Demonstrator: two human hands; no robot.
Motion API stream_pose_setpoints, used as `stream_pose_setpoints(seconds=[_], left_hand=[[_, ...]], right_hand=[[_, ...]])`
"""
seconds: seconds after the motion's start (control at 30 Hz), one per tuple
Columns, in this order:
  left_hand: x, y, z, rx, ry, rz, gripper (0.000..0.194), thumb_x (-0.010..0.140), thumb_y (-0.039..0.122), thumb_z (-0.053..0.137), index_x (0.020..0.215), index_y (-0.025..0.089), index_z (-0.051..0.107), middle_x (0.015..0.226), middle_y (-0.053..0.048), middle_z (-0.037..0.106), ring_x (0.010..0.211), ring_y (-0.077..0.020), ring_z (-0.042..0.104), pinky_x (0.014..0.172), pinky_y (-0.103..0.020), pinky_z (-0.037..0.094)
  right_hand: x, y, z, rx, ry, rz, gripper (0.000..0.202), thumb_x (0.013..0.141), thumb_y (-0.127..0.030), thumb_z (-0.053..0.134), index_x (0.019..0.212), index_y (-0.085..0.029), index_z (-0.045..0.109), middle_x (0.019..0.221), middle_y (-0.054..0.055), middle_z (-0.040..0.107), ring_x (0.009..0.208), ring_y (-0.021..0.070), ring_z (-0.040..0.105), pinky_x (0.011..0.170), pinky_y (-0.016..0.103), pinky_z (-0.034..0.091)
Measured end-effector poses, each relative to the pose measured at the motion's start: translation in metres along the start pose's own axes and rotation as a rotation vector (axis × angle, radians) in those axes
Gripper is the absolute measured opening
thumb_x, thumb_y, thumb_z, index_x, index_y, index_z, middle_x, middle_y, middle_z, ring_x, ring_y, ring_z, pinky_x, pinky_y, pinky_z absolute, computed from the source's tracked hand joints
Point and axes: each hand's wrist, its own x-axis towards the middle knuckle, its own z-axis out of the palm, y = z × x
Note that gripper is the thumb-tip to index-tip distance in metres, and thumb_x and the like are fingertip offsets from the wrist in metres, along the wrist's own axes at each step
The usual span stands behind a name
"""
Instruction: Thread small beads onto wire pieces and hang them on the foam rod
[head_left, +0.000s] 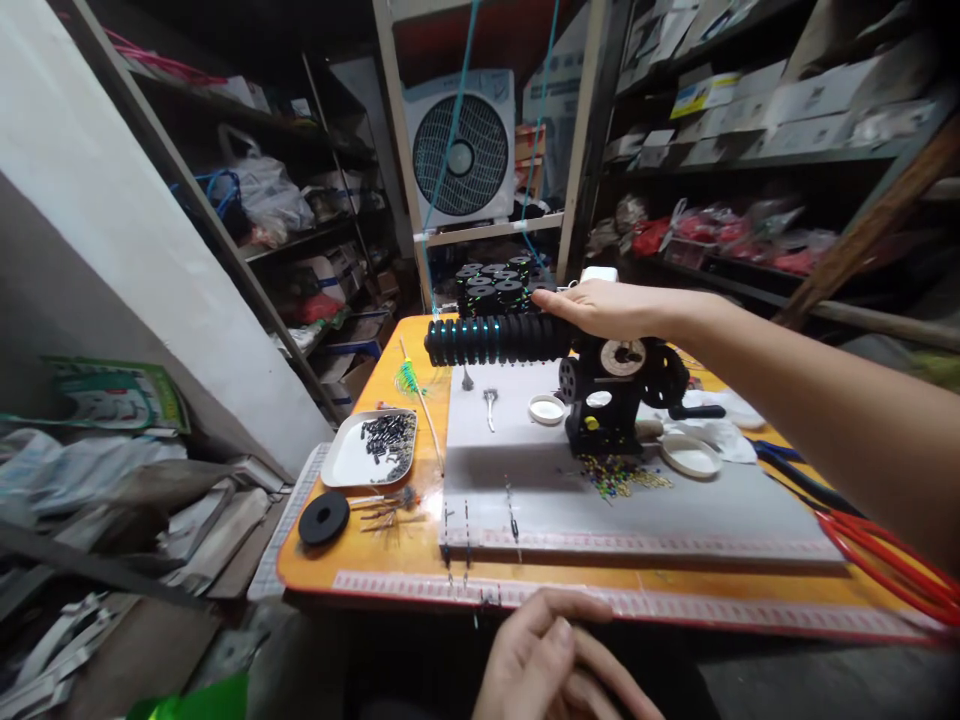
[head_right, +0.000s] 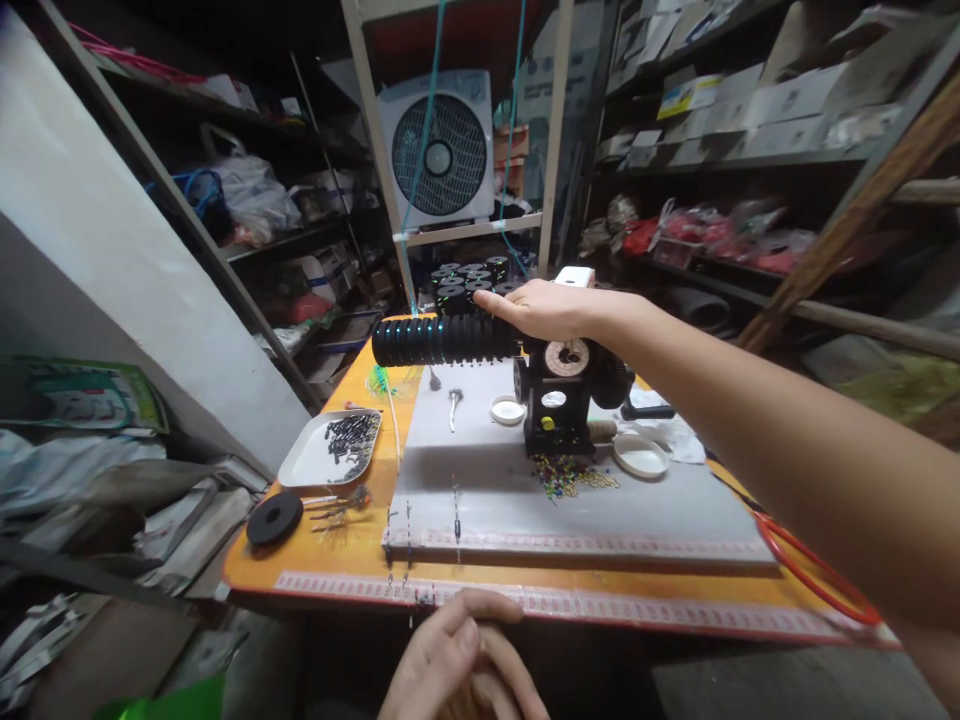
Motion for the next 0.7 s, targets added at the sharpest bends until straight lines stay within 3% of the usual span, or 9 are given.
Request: stream_pose_setpoints(seconds=[0.1, 0.2, 0.3, 0.37, 0.43, 0.5, 0.6, 0.7], left_hand=[[0.004, 0.050, 0.024, 0.252, -0.026, 0.132, 0.028, 0.096, 0.041, 0.054, 0.109, 0.020, 0.066, 0.078, -0.005, 0.078, 0.052, -0.0147, 0.072, 0.050, -0.020, 0.054], [0.016, 0.112, 0.046, 0.638, 0.192, 0.428, 0.020, 0.097, 0.034, 0.052, 0.106, 0.022, 0.065, 0.085, -0.002, 0.073, 0.067, -0.0138, 0.071, 0.067, -0.027, 0.057], [0.048, 0.171, 0.057, 1.243, 0.328, 0.841, 0.018, 0.098, 0.026, 0.048, 0.106, 0.022, 0.064, 0.102, -0.006, 0.071, 0.099, -0.0178, 0.066, 0.090, -0.032, 0.052], [0.080, 0.202, 0.057, 1.697, 0.298, 1.011, 0.026, 0.099, 0.024, 0.040, 0.116, 0.017, 0.059, 0.118, -0.012, 0.065, 0.117, -0.0210, 0.057, 0.104, -0.040, 0.044], [0.115, 0.224, 0.057, 1.828, 0.247, 0.962, 0.028, 0.097, 0.021, 0.040, 0.117, 0.015, 0.059, 0.128, -0.013, 0.062, 0.128, -0.0228, 0.049, 0.113, -0.044, 0.033], [0.146, 0.237, 0.059, 1.928, 0.196, 0.832, 0.028, 0.096, 0.022, 0.041, 0.114, 0.016, 0.061, 0.126, -0.012, 0.064, 0.127, -0.0246, 0.050, 0.113, -0.045, 0.034], [0.179, 0.252, 0.064, 2.011, 0.186, 0.585, 0.027, 0.098, 0.022, 0.041, 0.106, 0.016, 0.066, 0.110, -0.011, 0.071, 0.110, -0.0261, 0.062, 0.103, -0.049, 0.043], [0.198, 0.266, 0.070, 2.021, 0.169, 0.377, 0.024, 0.098, 0.030, 0.048, 0.104, 0.014, 0.066, 0.102, -0.008, 0.071, 0.096, -0.0219, 0.067, 0.090, -0.045, 0.053]], right_hand=[[0.004, 0.005, -0.002, -0.023, -0.011, -0.038, 0.081, 0.092, -0.073, 0.013, 0.103, -0.021, 0.074, 0.110, 0.008, 0.073, 0.103, 0.0279, 0.067, 0.091, 0.039, 0.051], [0.007, 0.004, -0.006, -0.056, 0.000, -0.087, 0.076, 0.095, -0.068, 0.014, 0.095, -0.020, 0.074, 0.101, 0.008, 0.074, 0.096, 0.0259, 0.069, 0.088, 0.038, 0.052], [0.001, -0.009, -0.008, -0.104, 0.056, -0.111, 0.068, 0.098, -0.059, 0.019, 0.088, -0.018, 0.072, 0.097, 0.011, 0.073, 0.092, 0.0255, 0.068, 0.087, 0.038, 0.051], [-0.009, -0.026, -0.003, -0.145, 0.145, -0.106, 0.060, 0.100, -0.050, 0.021, 0.098, -0.014, 0.070, 0.106, 0.016, 0.070, 0.101, 0.0286, 0.064, 0.094, 0.042, 0.046], [-0.019, -0.047, 0.006, -0.176, 0.230, -0.096, 0.055, 0.101, -0.042, 0.020, 0.117, -0.009, 0.062, 0.120, 0.021, 0.063, 0.113, 0.0318, 0.057, 0.100, 0.047, 0.039], [-0.026, -0.065, 0.016, -0.195, 0.249, -0.094, 0.053, 0.101, -0.044, 0.027, 0.127, -0.007, 0.055, 0.127, 0.023, 0.059, 0.118, 0.0342, 0.053, 0.101, 0.048, 0.037], [-0.018, -0.075, 0.021, -0.191, 0.181, -0.051, 0.052, 0.101, -0.045, 0.030, 0.116, -0.007, 0.061, 0.114, 0.022, 0.065, 0.109, 0.0338, 0.059, 0.095, 0.048, 0.041], [0.004, -0.065, 0.009, -0.135, 0.001, -0.001, 0.048, 0.102, -0.046, 0.032, 0.099, -0.013, 0.066, 0.091, 0.010, 0.069, 0.086, 0.0229, 0.066, 0.082, 0.042, 0.051]])
